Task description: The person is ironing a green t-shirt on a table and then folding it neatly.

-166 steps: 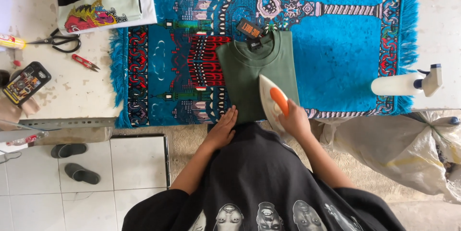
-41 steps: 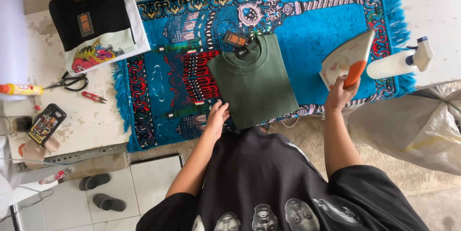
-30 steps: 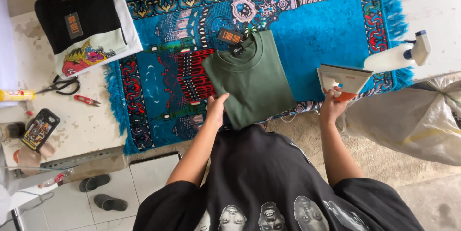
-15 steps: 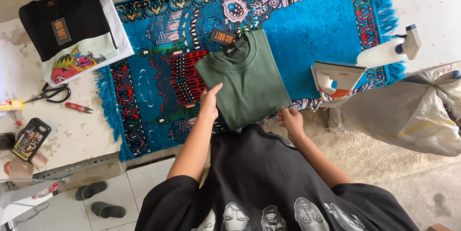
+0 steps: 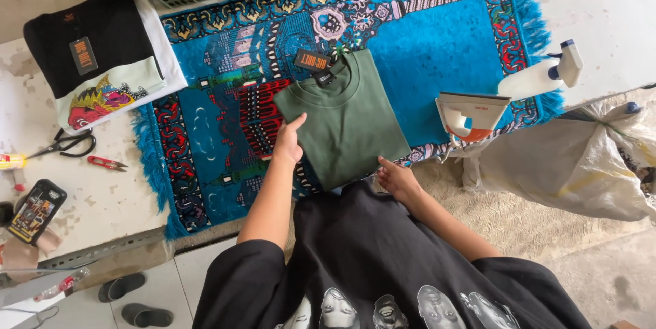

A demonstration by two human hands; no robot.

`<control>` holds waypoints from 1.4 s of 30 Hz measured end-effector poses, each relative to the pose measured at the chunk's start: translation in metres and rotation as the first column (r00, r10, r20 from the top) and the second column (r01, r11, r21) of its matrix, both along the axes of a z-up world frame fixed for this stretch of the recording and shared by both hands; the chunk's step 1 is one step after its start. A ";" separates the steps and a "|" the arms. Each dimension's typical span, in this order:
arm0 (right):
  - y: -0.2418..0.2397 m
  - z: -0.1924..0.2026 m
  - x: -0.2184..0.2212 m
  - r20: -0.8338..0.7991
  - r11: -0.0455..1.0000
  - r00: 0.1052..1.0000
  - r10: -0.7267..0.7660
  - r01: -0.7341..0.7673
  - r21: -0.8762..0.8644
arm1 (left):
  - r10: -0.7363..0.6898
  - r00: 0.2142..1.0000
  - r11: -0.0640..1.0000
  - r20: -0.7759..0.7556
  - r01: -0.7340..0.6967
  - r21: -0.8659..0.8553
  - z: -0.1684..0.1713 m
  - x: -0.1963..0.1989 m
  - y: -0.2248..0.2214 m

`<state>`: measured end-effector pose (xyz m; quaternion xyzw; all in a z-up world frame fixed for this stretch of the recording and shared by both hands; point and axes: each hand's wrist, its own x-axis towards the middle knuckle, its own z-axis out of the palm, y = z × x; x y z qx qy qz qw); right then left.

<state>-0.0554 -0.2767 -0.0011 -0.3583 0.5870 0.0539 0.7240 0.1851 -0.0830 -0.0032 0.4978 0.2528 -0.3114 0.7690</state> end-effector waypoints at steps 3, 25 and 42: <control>-0.002 -0.017 -0.007 0.004 0.997 1.000 -0.010 0.010 -0.081 | -0.029 0.999 0.999 -0.016 0.029 -0.024 -0.009 0.004 0.006; -0.128 0.014 0.106 0.339 0.596 0.846 0.411 0.031 -0.802 | 0.179 0.973 0.944 -0.147 -0.212 -0.255 0.027 -0.129 0.054; -0.109 0.020 -0.042 0.386 0.295 0.918 0.086 0.347 -0.890 | -0.356 0.898 0.829 0.258 0.176 0.530 -0.039 -0.138 0.053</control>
